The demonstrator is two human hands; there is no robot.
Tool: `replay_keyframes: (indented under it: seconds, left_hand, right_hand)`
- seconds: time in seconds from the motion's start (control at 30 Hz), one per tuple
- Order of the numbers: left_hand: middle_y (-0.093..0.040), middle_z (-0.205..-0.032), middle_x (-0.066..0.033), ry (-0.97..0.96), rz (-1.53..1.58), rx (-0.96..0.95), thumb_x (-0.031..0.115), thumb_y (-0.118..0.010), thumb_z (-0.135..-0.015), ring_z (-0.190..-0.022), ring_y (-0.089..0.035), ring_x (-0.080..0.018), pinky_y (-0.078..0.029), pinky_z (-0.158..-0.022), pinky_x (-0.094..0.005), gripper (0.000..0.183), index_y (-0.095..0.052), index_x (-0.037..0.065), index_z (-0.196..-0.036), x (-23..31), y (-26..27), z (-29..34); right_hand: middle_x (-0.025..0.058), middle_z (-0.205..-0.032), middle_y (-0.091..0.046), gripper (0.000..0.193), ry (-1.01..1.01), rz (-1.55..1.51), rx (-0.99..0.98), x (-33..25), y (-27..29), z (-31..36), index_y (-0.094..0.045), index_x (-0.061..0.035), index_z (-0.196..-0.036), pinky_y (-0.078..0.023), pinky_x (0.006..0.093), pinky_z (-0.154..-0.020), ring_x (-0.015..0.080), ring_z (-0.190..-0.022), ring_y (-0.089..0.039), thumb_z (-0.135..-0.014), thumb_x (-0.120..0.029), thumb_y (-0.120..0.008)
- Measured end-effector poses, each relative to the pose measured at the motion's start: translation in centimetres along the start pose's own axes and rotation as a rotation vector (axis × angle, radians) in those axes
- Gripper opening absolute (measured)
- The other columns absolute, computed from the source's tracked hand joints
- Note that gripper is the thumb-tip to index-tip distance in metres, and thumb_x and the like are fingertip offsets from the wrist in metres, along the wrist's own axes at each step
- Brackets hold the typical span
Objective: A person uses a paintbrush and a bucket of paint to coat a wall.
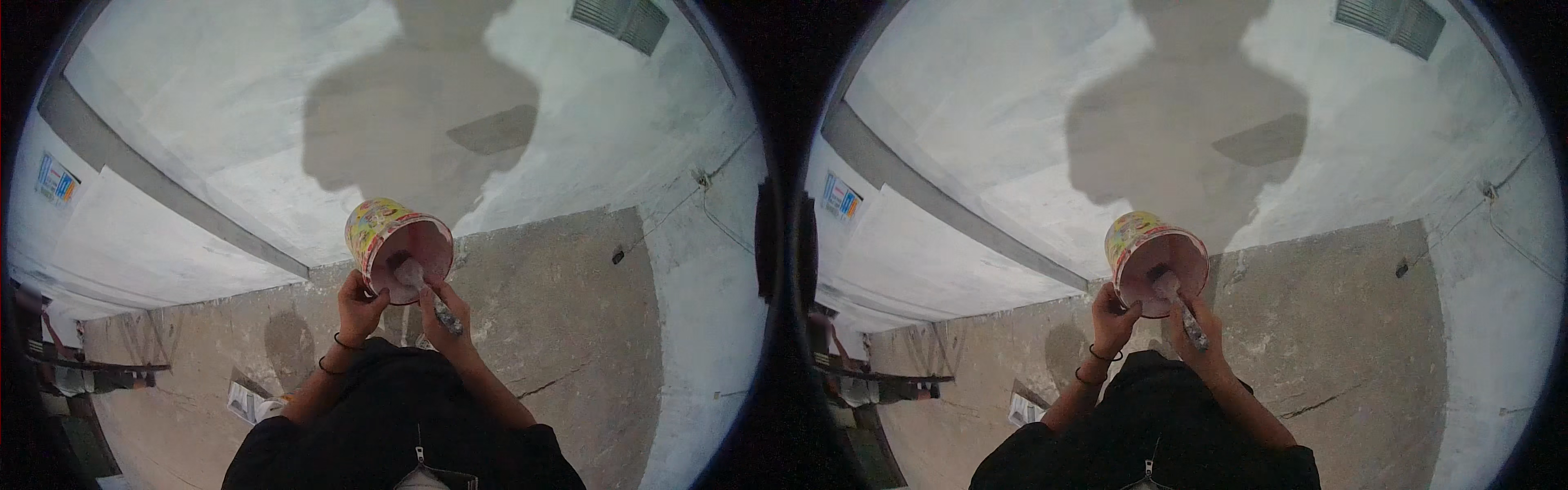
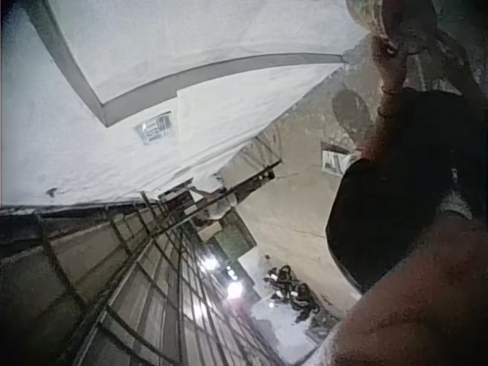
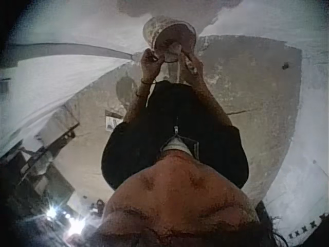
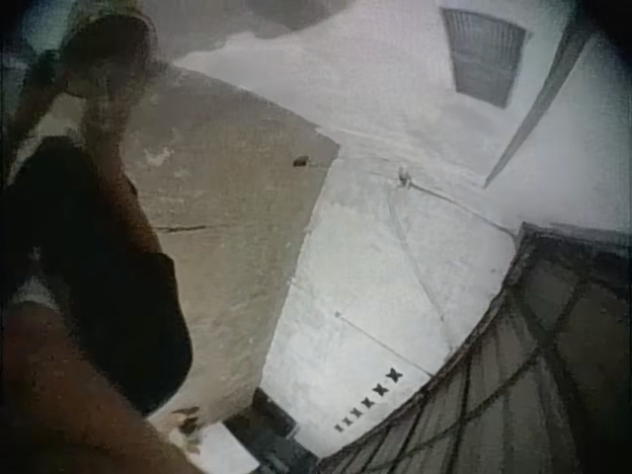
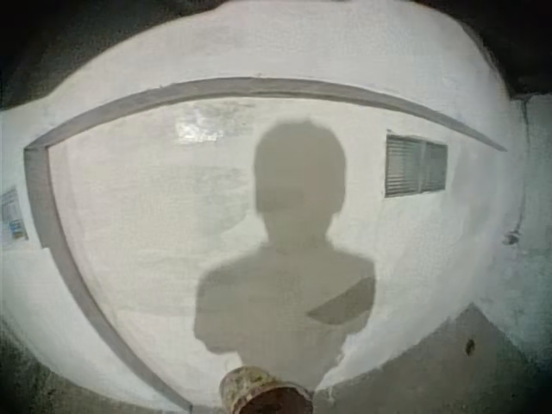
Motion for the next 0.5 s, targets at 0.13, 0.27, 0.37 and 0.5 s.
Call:
replay_keyframes:
  seconds: [0.13, 0.27, 0.37, 0.5]
  left_hand:
    - [-0.060, -0.086, -0.0010, 0.014, -0.119, 0.071, -0.005, -0.068, -0.078, -0.080, -0.056, -0.0064, -0.048, -0.070, -0.0247, 0.023, -0.052, 0.005, -0.092, -0.5, 2.5, 0.2]
    - [-0.055, -0.079, 0.0011, -0.037, -0.203, 0.121, -0.003, -0.070, -0.076, -0.069, -0.051, -0.0041, -0.044, -0.060, -0.0210, 0.024, -0.050, 0.005, -0.087, 0.7, 4.5, 0.0]
    - [-0.051, -0.075, 0.0015, 0.078, -0.178, 0.194, -0.003, -0.069, -0.075, -0.066, -0.052, -0.0046, -0.045, -0.058, -0.0217, 0.026, -0.046, 0.006, -0.083, -0.2, 7.6, 0.3]
    - [-0.050, -0.074, 0.0012, 0.164, -0.036, 0.264, -0.002, -0.069, -0.076, -0.066, -0.051, -0.0051, -0.047, -0.057, -0.0230, 0.027, -0.044, 0.006, -0.082, 0.5, 9.1, 0.9]
  right_hand:
    - [0.0155, -0.094, -0.071, 0.028, -0.009, 0.022, -0.101, -0.7, -0.9, 0.1, -0.063, 0.0045, -0.114, -0.053, 0.0308, -0.075, 0.0195, -0.088, -0.069, -0.095, -0.014, -0.057]
    - [0.0123, -0.092, -0.071, 0.025, -0.041, -0.001, -0.139, -0.9, -1.6, 0.7, -0.064, 0.0044, -0.114, -0.054, 0.0277, -0.074, 0.0161, -0.085, -0.069, -0.094, -0.010, -0.057]
    - [0.0112, -0.092, -0.070, 0.024, -0.053, -0.127, -0.119, -1.6, -2.9, 0.3, -0.064, 0.0052, -0.113, -0.054, 0.0268, -0.075, 0.0151, -0.084, -0.069, -0.094, -0.007, -0.056]
    - [0.0125, -0.093, -0.069, 0.022, -0.048, -0.219, -0.098, -2.2, -4.8, -0.2, -0.064, 0.0059, -0.111, -0.056, 0.0285, -0.076, 0.0158, -0.081, -0.068, -0.095, -0.006, -0.054]
Point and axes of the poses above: each hand's wrist, its own z-axis away from the middle knuckle, its own y-axis out of the back of the hand, x = y × z, the point moved 2 cm from there along -z, towards the middle knuckle
